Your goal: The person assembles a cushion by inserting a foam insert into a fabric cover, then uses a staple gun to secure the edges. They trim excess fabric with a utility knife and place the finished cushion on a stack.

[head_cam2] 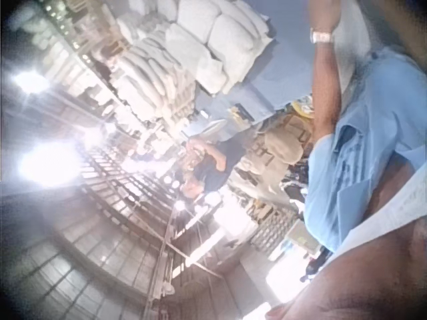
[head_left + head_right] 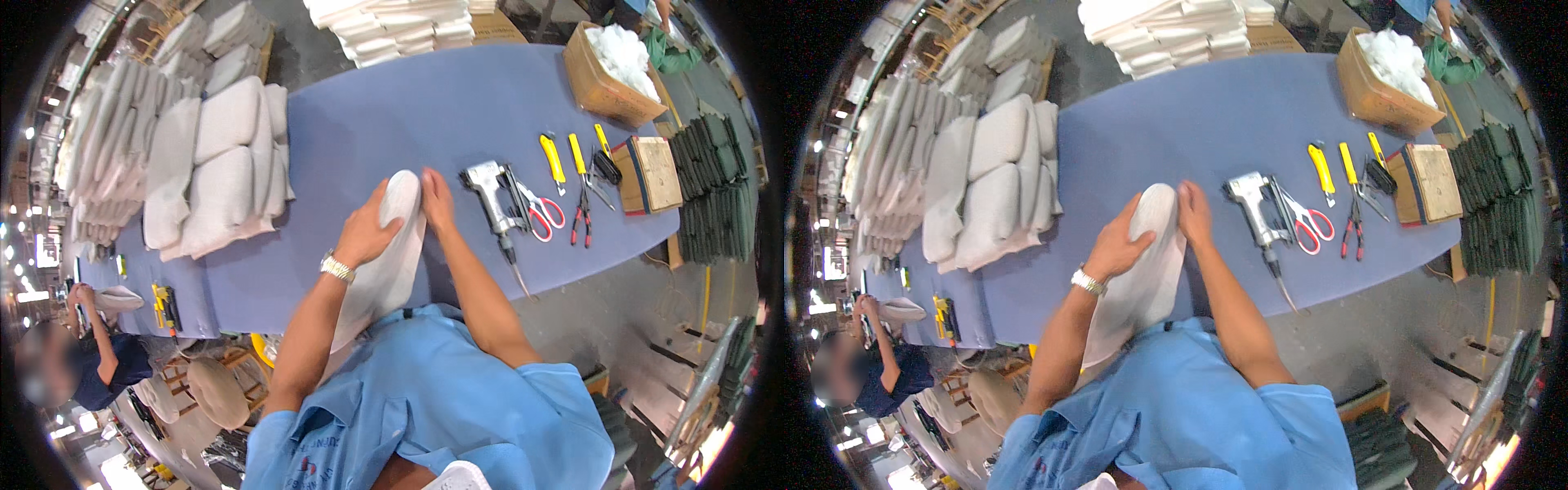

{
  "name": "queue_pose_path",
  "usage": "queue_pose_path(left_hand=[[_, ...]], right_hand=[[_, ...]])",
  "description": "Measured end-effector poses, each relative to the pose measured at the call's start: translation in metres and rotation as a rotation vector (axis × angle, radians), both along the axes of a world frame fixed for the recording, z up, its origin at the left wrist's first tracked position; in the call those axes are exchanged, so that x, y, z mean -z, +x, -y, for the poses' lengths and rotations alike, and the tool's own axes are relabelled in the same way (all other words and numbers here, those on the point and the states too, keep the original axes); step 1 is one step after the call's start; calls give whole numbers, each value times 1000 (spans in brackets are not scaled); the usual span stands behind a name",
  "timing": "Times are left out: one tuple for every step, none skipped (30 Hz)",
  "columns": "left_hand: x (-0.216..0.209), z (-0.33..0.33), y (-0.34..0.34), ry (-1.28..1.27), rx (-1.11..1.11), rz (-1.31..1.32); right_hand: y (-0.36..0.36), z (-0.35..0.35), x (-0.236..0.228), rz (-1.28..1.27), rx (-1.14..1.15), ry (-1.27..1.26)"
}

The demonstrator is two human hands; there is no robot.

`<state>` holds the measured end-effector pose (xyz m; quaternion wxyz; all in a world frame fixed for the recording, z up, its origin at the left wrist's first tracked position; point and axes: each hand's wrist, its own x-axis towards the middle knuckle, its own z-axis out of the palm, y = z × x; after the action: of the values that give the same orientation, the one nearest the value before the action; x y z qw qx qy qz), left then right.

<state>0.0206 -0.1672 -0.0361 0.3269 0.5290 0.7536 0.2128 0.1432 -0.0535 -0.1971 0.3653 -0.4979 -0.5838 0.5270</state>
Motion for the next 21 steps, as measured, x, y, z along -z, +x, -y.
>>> queue_pose_path(left_hand=[[-9,13,-16,70,-43,35],[-23,27,-29,135,-69,102],[-39,45,-40,187,-91,171],[-57,64,-47,238,-115,240],[-74,76,-51,298,-167,287],[-90,88,-52,358,-214,342],[-105,103,-52,418,-279,391],[-112,116,-53,485,-341,433],[-119,128,-54,559,-404,478],[-123,139,-54,638,-468,524],[-123,147,-55,727,-486,592],[-120,155,-59,737,-488,567],[-116,164,-63,737,-494,546],[-115,171,-67,736,-501,524],[-118,178,-71,715,-514,401],[-120,183,-71,680,-526,290],[-124,189,-72,643,-540,179],[-134,193,-76,551,-503,77],[-148,198,-78,452,-477,-12],[-160,199,-81,349,-445,-95],[-173,196,-77,358,-375,-278]], right_hand=[[7,8,10,-63,39,-50],[12,16,17,-130,73,-107],[17,25,3,-201,52,-277],[21,31,-22,-268,21,-452],[19,26,-37,-382,-92,-452],[18,22,-48,-490,-201,-447],[13,23,-63,-594,-330,-447],[5,22,-93,-623,-378,-383],[-4,22,-132,-649,-430,-315],[-12,21,-163,-673,-485,-244],[-18,18,-180,-655,-510,-90],[-21,18,-199,-629,-566,-44],[-21,22,-216,-598,-616,-5],[-24,26,-225,-569,-666,33],[-30,32,-226,-517,-685,85],[-31,40,-221,-454,-694,129],[-32,49,-218,-394,-705,172],[-34,59,-218,-418,-669,202],[-33,72,-217,-432,-641,223],[-33,81,-217,-444,-610,243],[-33,87,-218,-442,-620,303]])
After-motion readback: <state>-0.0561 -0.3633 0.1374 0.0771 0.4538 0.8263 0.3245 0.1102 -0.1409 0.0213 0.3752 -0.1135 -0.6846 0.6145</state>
